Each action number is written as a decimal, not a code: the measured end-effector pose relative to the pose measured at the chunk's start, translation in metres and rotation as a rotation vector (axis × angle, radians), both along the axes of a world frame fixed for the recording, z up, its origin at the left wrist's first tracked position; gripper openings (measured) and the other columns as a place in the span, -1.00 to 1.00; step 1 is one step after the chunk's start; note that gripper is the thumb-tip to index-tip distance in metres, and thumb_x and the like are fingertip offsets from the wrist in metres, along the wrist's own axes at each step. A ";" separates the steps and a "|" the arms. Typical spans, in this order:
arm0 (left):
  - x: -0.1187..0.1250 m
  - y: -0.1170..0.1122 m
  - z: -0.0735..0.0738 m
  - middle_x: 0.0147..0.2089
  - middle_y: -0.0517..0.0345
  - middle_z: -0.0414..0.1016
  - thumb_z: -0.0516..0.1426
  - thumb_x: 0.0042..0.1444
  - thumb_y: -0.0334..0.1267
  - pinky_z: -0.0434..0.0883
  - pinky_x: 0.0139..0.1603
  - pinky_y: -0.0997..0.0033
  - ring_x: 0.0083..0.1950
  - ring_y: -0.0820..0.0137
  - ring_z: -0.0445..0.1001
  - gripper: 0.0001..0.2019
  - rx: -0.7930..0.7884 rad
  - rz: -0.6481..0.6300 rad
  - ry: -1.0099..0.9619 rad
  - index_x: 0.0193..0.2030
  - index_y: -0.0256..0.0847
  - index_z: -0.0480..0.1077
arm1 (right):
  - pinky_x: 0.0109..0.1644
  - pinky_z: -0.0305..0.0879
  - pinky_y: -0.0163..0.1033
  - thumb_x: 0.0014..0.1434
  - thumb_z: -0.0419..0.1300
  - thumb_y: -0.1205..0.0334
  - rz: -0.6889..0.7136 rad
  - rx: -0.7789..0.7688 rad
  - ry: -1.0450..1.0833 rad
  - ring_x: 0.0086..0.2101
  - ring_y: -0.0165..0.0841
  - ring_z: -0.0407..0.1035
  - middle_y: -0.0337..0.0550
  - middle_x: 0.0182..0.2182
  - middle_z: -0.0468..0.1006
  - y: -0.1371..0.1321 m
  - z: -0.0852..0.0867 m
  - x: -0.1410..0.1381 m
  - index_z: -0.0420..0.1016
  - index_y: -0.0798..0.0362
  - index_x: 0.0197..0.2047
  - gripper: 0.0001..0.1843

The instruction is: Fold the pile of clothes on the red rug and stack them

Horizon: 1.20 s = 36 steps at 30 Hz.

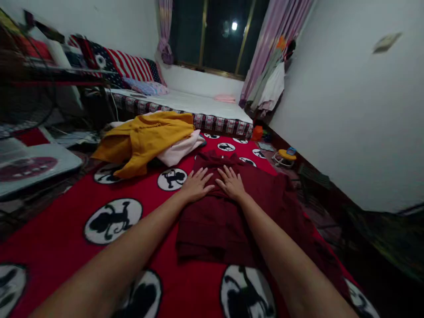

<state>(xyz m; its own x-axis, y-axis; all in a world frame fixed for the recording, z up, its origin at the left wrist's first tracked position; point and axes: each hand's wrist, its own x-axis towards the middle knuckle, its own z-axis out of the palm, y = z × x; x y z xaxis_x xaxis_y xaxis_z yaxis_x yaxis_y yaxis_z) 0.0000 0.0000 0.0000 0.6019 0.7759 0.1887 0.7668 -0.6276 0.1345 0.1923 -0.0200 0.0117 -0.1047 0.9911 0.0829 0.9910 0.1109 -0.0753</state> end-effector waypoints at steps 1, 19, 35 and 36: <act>-0.002 -0.005 0.000 0.47 0.05 -0.13 -0.19 0.29 0.17 -0.09 0.39 -0.04 0.47 0.18 -0.15 -0.36 0.000 0.014 -0.004 0.41 -0.07 0.00 | 0.34 -0.23 0.21 0.33 -0.18 -0.18 -0.006 -0.003 0.012 0.37 -0.16 -0.32 -0.20 0.42 -0.24 -0.002 0.002 0.000 -0.13 -0.14 0.42 -0.32; -0.018 -0.045 0.001 0.47 0.04 -0.11 -0.17 0.30 0.14 -0.02 0.36 -0.02 0.45 0.09 -0.09 -0.41 0.011 0.073 0.012 0.41 0.06 -0.04 | 0.09 0.28 -0.25 0.31 -0.02 0.03 0.074 0.078 0.171 0.03 -0.29 0.41 -0.11 0.05 0.53 -0.148 0.035 0.062 0.53 -0.01 0.02 -0.60; -0.017 -0.039 -0.011 0.44 0.07 -0.01 -0.07 0.29 0.08 0.05 0.33 -0.02 0.43 0.10 0.01 -0.45 0.109 0.079 -0.030 0.39 0.06 0.05 | -0.31 0.26 -0.23 -0.05 0.18 0.23 -0.859 0.206 0.203 -0.38 -0.17 0.48 0.01 -0.54 0.53 -0.178 0.048 0.186 0.51 0.12 -0.60 -0.81; -0.017 -0.039 -0.012 0.44 0.07 0.01 -0.06 0.28 0.08 0.05 0.33 -0.02 0.42 0.10 0.01 -0.45 0.111 0.077 -0.042 0.38 0.06 0.07 | -0.34 0.25 -0.23 -0.01 0.13 0.23 -0.862 0.274 0.234 -0.43 -0.19 0.46 -0.02 -0.60 0.49 -0.178 0.053 0.188 0.50 0.13 -0.61 -0.76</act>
<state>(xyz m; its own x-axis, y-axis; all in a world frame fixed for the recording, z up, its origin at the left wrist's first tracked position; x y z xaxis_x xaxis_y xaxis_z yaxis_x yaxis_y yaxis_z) -0.0167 -0.0387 -0.0121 0.5310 0.7926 0.2997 0.8086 -0.5797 0.1007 0.3806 -0.1977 0.0651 0.7063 0.6620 0.2508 0.7025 -0.6118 -0.3635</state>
